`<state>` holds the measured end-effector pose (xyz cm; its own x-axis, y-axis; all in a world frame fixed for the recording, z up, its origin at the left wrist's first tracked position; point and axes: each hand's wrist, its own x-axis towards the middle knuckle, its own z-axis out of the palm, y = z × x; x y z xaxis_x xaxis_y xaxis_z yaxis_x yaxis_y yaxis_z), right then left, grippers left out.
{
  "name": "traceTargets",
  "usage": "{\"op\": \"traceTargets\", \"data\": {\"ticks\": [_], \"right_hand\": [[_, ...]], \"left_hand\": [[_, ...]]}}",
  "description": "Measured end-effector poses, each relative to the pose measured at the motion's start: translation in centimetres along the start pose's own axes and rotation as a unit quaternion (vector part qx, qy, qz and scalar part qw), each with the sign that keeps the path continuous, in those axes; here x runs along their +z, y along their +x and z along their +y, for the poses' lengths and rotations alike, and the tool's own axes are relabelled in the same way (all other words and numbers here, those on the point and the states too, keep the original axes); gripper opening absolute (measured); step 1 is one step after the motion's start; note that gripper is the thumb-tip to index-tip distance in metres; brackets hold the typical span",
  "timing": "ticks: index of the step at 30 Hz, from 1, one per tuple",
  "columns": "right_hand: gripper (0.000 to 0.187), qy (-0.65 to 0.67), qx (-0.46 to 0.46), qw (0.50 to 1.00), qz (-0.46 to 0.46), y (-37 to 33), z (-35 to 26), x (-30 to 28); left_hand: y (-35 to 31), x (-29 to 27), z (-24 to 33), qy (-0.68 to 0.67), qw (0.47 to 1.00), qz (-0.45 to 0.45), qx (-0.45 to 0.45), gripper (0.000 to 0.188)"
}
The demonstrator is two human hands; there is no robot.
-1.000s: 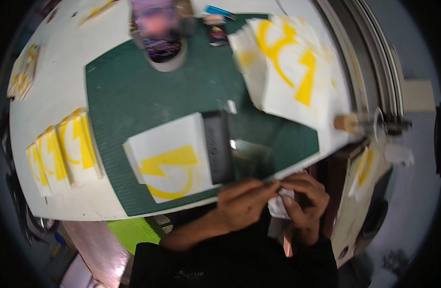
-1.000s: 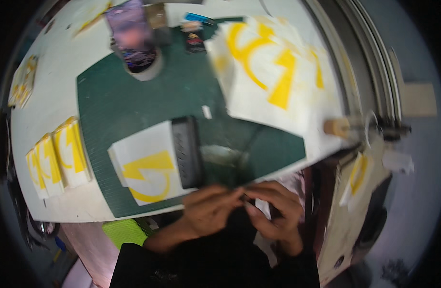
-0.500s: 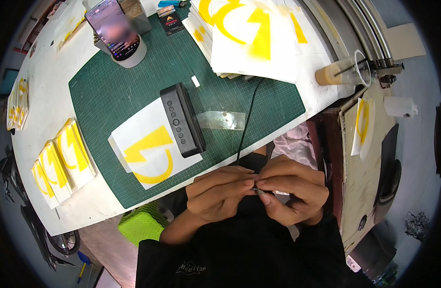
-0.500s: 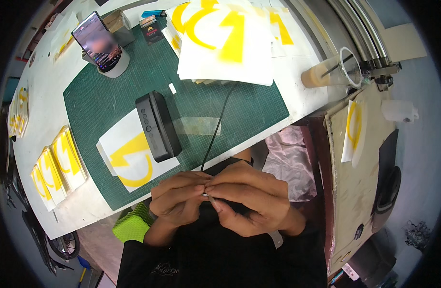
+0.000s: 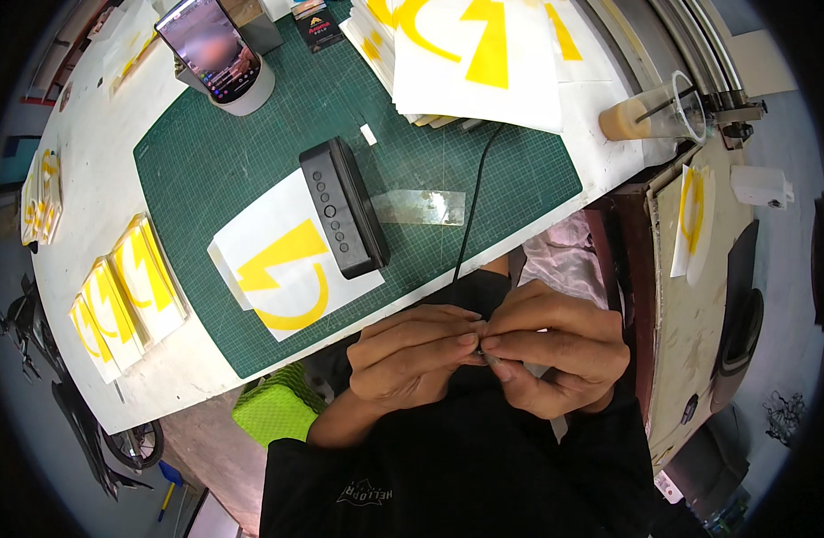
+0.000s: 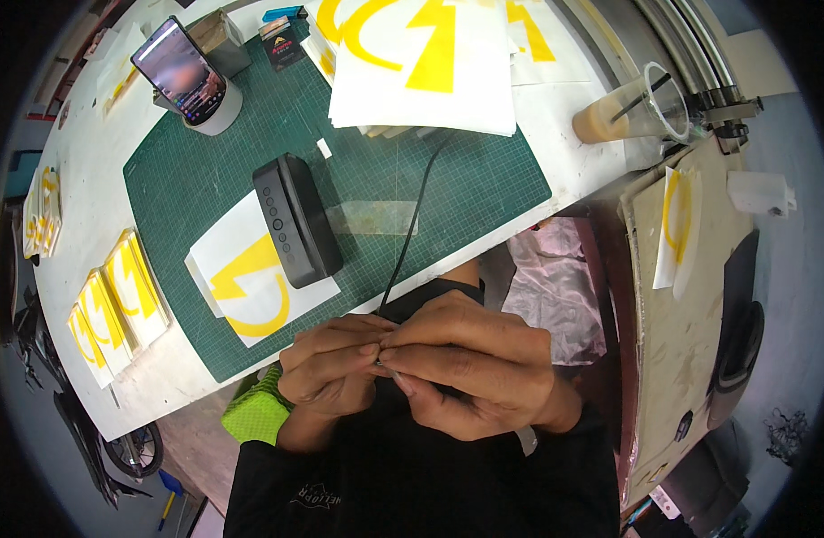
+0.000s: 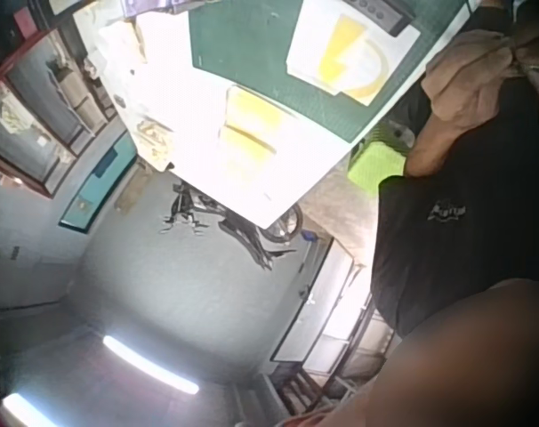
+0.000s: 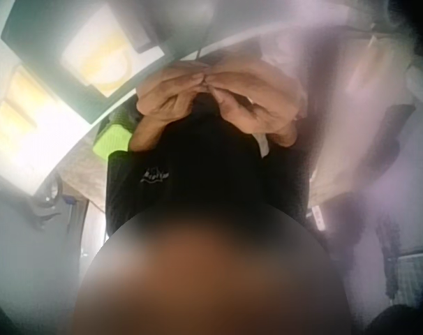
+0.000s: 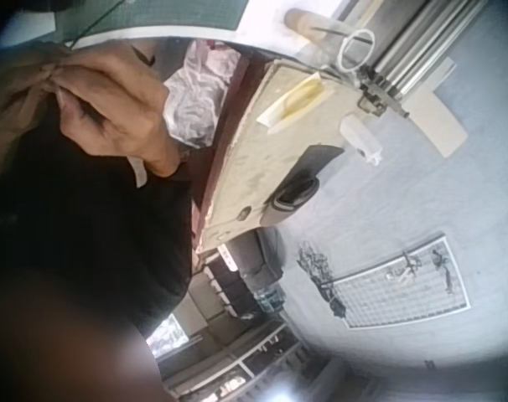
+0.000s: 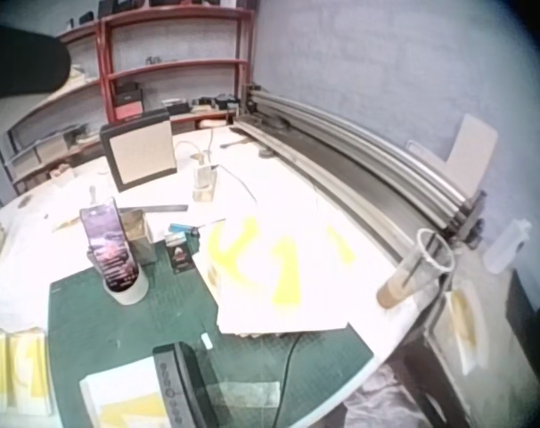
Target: The person assembles a small black electronic device by inserting a cable into its port and pressing buttons on its face. They repeatedly connect and disconnect the cable while checking the device's display. A smartphone is visible on the table, but the person does not interact with it.
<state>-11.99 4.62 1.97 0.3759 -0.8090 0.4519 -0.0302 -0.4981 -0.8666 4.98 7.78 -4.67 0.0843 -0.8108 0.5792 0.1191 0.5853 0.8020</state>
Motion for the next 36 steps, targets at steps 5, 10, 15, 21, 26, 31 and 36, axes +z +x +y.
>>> {"op": "traceTargets", "data": {"ticks": [5, 10, 15, 21, 26, 31, 36], "right_hand": [[0.024, -0.003, -0.009, 1.000, -0.001, 0.1, 0.4, 0.1], [0.022, -0.004, 0.012, 1.000, 0.002, 0.0, 0.4, 0.2], [0.021, 0.004, 0.021, 1.000, 0.001, -0.2, 0.8, 0.2], [0.020, 0.016, 0.041, 0.999, 0.004, -0.6, 1.3, 0.4], [0.020, 0.020, 0.046, 0.999, 0.003, -0.8, 1.5, 0.4], [0.022, 0.034, 0.041, 0.999, -0.003, -0.9, 1.5, 0.3], [0.021, 0.058, 0.032, 0.998, 0.001, -0.7, 1.2, 0.4]], "left_hand": [[0.0, 0.1, 0.1, 0.001, 1.000, 0.006, -0.009, 0.029], [0.2, 0.1, 0.1, 0.008, 1.000, 0.007, -0.013, 0.028], [0.0, 0.1, 0.0, 0.019, 1.000, 0.008, -0.021, 0.025], [-0.2, -0.1, -0.4, 0.027, 0.999, 0.009, -0.017, 0.023], [-0.1, -0.1, -0.6, 0.035, 0.999, 0.007, -0.002, 0.024], [-0.4, 0.0, -0.6, 0.021, 1.000, 0.015, -0.007, 0.024], [-0.4, 0.1, -0.5, 0.015, 1.000, 0.018, 0.000, 0.022]]}}
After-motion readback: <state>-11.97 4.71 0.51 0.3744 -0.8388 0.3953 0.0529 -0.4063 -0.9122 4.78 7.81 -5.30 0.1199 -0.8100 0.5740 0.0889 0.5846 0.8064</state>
